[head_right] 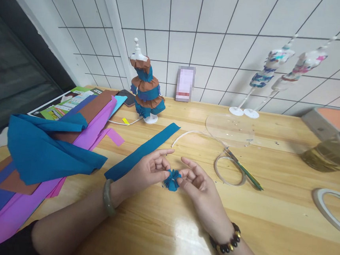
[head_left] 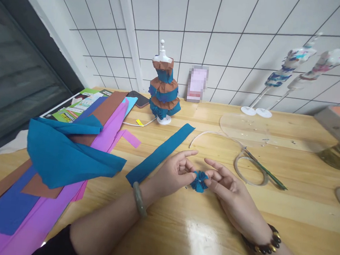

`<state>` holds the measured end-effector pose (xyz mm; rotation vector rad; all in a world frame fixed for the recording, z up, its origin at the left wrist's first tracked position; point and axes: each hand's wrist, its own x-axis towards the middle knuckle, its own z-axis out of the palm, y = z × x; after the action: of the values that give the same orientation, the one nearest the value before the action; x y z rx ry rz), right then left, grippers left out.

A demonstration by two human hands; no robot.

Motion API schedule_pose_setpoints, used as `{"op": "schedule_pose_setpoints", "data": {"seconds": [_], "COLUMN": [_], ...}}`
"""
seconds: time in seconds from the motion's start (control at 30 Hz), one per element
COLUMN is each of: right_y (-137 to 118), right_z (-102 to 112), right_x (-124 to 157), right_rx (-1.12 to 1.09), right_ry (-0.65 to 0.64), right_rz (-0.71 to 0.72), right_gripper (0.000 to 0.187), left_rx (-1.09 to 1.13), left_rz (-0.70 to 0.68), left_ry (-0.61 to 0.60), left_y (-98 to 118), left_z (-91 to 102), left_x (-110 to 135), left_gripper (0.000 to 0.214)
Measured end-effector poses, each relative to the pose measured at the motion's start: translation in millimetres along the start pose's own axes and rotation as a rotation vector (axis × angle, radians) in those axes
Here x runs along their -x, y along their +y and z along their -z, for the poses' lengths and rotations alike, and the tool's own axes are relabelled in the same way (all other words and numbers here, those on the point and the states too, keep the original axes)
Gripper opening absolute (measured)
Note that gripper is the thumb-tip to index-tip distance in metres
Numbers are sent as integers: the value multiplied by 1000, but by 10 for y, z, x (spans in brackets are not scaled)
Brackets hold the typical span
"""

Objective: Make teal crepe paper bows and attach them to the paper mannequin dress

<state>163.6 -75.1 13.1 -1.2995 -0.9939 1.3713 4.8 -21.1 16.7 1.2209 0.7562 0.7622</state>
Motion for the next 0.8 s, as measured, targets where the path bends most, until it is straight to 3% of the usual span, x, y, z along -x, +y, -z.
{"op": "schedule_pose_setpoints", "data": {"seconds": [0.43,0.8], "right_y": [1,-47], "right_z": [13,-68], "right_x": [-9,17], "right_rx": [-31,88], "right_ry": [18,-42], "right_rz": [-1,32], "right_gripper": [54,48], "left_rx": [-22,-30], "left_rz": [-7,-3], "left_ry": [-32,-60], "left_y": [-47,-31], "left_z": [21,0], "left_x": [-9,4], "left_gripper": [57,54]}}
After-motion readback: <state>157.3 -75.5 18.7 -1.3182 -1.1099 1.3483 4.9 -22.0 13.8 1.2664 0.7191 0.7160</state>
